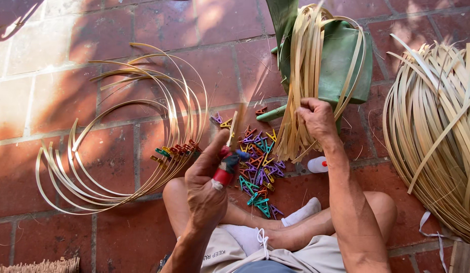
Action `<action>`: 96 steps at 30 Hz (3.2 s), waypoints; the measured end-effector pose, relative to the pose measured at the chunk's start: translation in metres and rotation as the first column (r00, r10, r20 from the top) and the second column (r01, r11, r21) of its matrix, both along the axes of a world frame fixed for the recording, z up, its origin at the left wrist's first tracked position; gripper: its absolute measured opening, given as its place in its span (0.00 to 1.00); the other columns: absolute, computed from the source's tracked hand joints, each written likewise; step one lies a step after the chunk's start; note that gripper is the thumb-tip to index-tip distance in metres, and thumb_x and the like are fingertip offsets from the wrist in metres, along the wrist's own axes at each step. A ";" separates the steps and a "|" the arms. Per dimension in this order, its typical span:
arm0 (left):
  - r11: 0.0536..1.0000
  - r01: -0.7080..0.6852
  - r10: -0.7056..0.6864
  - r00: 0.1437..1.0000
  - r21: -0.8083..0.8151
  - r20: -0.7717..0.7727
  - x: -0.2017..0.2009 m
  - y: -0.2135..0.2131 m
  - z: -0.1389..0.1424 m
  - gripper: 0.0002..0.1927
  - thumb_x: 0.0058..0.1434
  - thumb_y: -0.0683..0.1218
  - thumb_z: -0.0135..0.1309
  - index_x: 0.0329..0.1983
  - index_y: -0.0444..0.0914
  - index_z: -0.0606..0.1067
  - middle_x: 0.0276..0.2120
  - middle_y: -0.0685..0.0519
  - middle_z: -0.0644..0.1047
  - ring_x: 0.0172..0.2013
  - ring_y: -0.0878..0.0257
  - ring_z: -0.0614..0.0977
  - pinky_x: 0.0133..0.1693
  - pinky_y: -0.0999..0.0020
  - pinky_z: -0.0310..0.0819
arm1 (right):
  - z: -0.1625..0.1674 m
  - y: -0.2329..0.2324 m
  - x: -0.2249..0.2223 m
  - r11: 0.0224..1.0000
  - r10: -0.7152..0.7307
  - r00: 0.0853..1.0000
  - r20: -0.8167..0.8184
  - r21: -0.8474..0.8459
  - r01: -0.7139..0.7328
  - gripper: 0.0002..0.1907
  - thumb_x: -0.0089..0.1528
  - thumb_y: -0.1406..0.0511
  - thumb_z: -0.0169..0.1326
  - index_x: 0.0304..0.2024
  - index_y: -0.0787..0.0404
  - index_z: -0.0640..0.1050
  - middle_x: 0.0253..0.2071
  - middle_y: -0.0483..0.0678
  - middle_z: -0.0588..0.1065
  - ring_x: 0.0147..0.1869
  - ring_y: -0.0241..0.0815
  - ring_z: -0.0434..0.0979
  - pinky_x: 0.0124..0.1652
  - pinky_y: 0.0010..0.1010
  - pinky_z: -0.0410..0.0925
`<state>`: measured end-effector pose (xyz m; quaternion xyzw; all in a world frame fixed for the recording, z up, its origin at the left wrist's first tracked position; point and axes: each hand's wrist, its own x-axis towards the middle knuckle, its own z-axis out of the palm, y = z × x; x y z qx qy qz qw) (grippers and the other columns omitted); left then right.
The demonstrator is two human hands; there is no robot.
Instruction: The person sits on a tiled floor and repeatedly assembles thin bamboo strips into circular shapes. They apply glue to the ends of the strips, overlap them to form a loop, and secure the joint with a colorful plastic clothespin. The person places each completed circle onto a growing stack on the floor.
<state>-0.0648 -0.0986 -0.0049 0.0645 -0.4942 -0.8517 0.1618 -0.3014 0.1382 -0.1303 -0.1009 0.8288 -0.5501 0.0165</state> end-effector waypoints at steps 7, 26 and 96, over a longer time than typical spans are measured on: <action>0.989 0.096 -0.103 0.993 -0.110 -0.065 0.012 0.001 0.017 0.20 0.69 0.37 0.54 0.65 0.30 0.73 0.46 0.47 0.83 0.37 0.68 0.81 0.37 0.76 0.78 | -0.026 0.002 0.022 0.955 0.012 0.990 -0.141 0.294 0.030 0.08 0.67 0.70 0.53 0.41 0.66 0.82 0.29 0.50 0.80 0.25 0.37 0.75 0.21 0.28 0.69; 0.999 -0.019 0.019 1.000 -0.050 0.007 0.028 0.007 0.011 0.20 0.69 0.35 0.52 0.64 0.28 0.72 0.46 0.46 0.80 0.40 0.67 0.80 0.41 0.71 0.77 | 0.018 0.055 0.010 0.980 -0.071 0.986 -0.148 -0.194 0.041 0.08 0.70 0.64 0.57 0.41 0.62 0.77 0.32 0.47 0.78 0.27 0.30 0.73 0.22 0.21 0.67; 0.935 -0.169 0.195 0.979 -0.310 0.054 0.095 0.028 -0.021 0.19 0.64 0.30 0.53 0.59 0.33 0.76 0.46 0.51 0.76 0.48 0.63 0.82 0.54 0.71 0.77 | 0.122 -0.090 0.186 0.804 0.536 0.823 0.187 -0.411 -0.430 0.23 0.57 0.74 0.63 0.54 0.69 0.71 0.32 0.48 0.78 0.33 0.30 0.79 0.30 0.20 0.72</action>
